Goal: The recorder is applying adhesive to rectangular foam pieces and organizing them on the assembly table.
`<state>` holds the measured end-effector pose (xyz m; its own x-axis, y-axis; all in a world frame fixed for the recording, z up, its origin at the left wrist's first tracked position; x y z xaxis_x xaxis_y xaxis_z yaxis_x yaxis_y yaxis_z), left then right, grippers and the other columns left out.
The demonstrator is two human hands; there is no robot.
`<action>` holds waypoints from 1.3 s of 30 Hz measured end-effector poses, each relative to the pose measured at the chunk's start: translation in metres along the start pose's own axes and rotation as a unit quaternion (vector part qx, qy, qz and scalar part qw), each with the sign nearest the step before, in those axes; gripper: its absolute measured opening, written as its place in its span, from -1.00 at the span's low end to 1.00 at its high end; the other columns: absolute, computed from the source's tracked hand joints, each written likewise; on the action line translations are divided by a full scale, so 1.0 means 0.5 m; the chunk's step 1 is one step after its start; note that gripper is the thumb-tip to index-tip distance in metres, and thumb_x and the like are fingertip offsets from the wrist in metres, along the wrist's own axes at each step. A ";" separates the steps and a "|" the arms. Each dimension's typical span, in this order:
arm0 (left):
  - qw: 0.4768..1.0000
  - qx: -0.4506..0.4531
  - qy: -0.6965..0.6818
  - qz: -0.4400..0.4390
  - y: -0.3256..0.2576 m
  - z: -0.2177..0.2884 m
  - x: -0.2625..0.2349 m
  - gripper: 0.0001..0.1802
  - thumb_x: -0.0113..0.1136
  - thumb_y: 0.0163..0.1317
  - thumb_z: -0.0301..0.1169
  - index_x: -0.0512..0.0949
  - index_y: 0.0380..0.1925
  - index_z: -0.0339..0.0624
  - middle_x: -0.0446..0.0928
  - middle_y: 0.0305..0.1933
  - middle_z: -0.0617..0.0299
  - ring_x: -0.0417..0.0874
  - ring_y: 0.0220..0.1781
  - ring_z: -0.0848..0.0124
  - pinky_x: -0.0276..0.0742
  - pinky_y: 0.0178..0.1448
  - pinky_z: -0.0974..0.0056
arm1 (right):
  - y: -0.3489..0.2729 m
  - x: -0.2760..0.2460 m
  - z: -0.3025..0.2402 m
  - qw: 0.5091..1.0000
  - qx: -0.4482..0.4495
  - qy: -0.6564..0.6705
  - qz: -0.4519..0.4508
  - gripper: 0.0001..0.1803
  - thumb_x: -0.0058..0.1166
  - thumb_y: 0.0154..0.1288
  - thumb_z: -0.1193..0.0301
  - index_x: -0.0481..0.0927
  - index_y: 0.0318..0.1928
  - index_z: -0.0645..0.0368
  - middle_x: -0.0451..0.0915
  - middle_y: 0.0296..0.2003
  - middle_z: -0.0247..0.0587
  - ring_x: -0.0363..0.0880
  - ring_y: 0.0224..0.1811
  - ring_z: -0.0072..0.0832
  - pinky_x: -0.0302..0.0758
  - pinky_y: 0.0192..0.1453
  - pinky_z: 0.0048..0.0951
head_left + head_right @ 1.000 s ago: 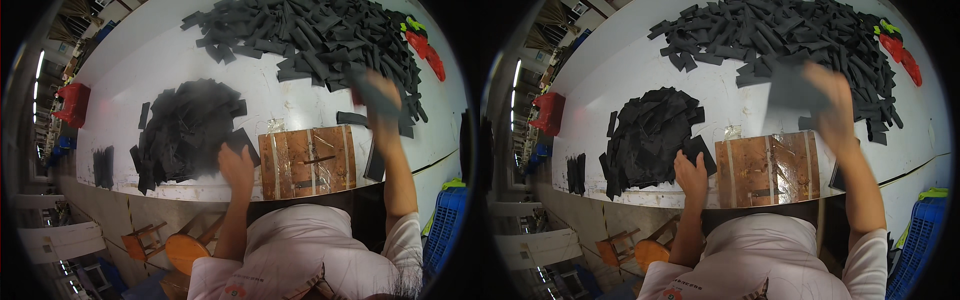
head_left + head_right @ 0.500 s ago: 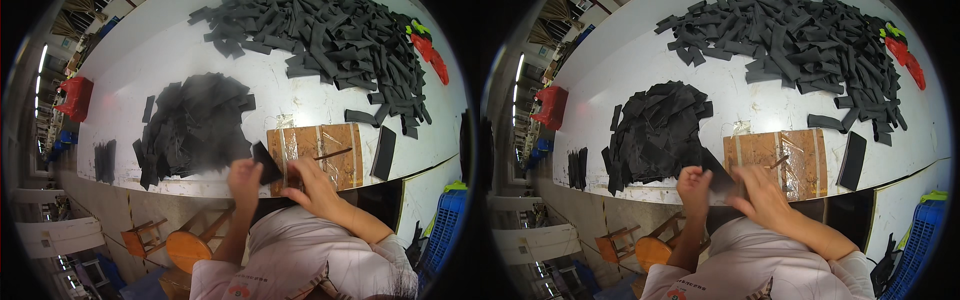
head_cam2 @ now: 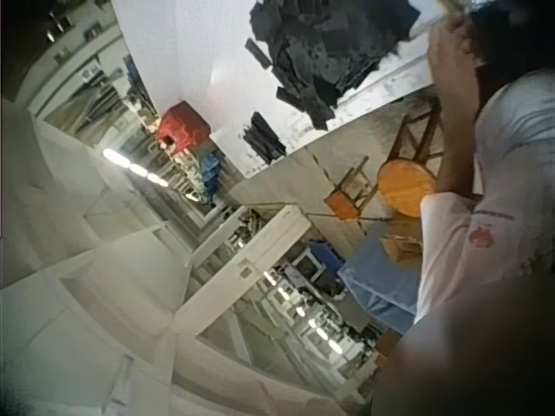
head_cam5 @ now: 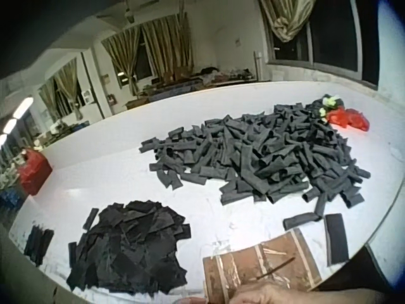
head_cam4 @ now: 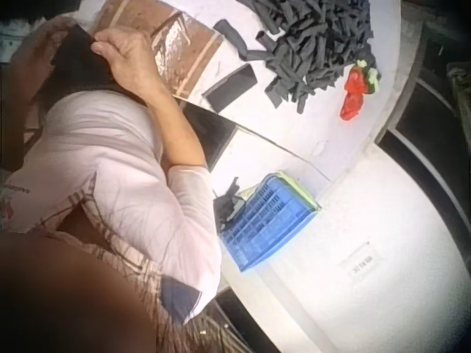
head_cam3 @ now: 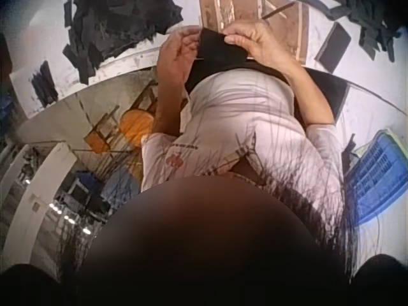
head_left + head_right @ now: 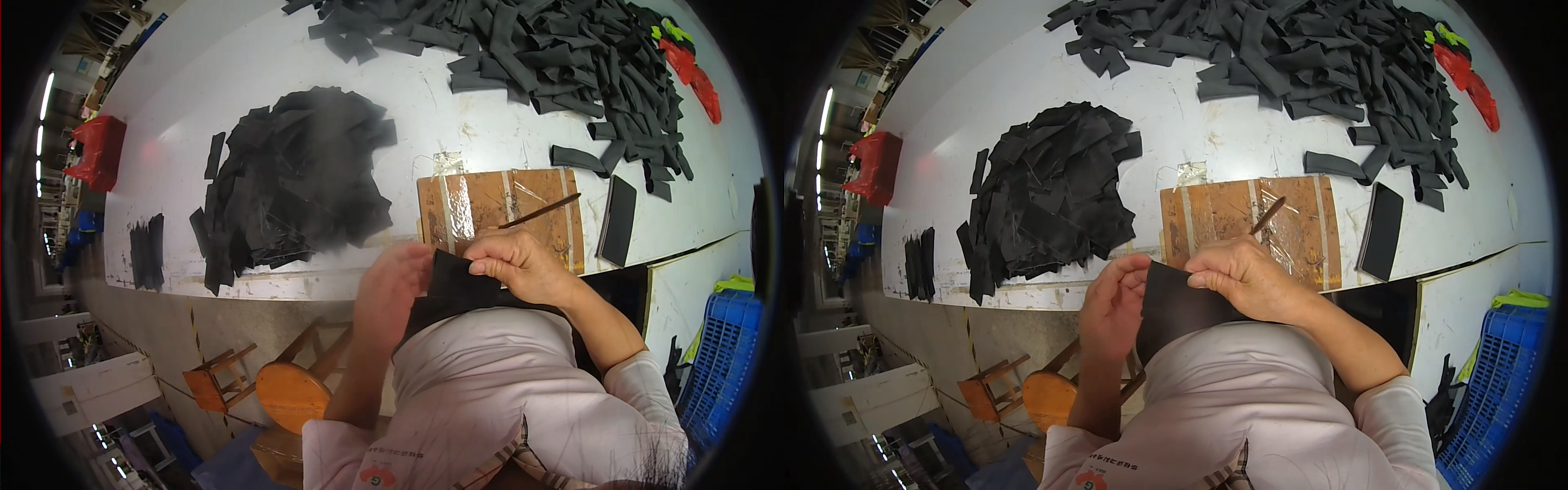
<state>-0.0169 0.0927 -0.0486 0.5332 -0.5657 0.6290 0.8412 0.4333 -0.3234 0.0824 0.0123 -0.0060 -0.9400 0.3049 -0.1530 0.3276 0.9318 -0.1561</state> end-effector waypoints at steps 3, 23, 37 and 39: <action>0.998 -0.038 0.033 -0.047 0.005 0.002 0.022 -0.75 -0.10 0.19 -0.39 0.41 -0.20 -0.32 0.48 -0.32 0.19 0.49 -0.29 0.49 0.39 -0.20 0.41 | -0.004 0.005 -0.008 0.997 -0.036 -0.054 -0.029 -0.86 -0.01 0.13 0.44 0.47 -0.40 0.29 0.46 -0.53 -0.16 0.44 -0.41 -0.32 0.35 -0.28 -0.40; 0.967 0.086 0.238 0.026 -0.025 0.011 0.042 -0.92 0.12 0.02 -0.61 0.49 -0.43 -0.29 0.47 -0.53 0.31 0.43 -0.54 0.64 0.32 -0.50 0.56 | -0.053 0.007 -0.068 0.976 -0.124 -0.099 0.146 -0.79 0.16 -0.07 0.52 0.50 -0.34 0.27 0.42 -0.46 -0.12 0.43 -0.44 -0.32 0.39 -0.39 -0.43; 0.974 0.064 0.148 0.157 0.005 -0.015 0.011 -0.76 0.02 -0.04 -0.65 0.34 -0.30 -0.28 0.50 -0.43 0.15 0.34 -0.68 0.68 0.20 -0.71 0.59 | -0.037 -0.017 -0.035 0.931 -0.104 -0.236 0.257 -0.88 0.01 -0.14 0.64 0.45 -0.47 0.29 0.35 -0.56 -0.11 0.38 -0.59 -0.31 0.33 -0.51 -0.41; 0.993 -0.031 -0.109 -0.032 0.017 -0.059 0.045 -0.74 0.00 -0.05 -0.67 0.34 -0.29 -0.27 0.47 -0.43 0.21 0.28 -0.69 0.72 0.13 -0.71 0.60 | -0.033 -0.010 -0.049 0.953 -0.088 -0.201 0.208 -0.93 -0.01 -0.08 0.66 0.47 -0.49 0.29 0.38 -0.58 -0.26 0.34 -0.63 -0.54 0.29 -0.56 -0.56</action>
<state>0.0047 0.0628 -0.0580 0.4515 -0.4221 0.7862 0.8807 0.3524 -0.3165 0.0793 0.0003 0.0212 -0.6090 0.5877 -0.5327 0.6095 0.7765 0.1599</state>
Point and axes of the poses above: each hand's wrist, its own y-axis towards the middle knuckle, its own x-axis out of the palm, z = x × y, the point moved 10 cm from there along y, towards the middle knuckle
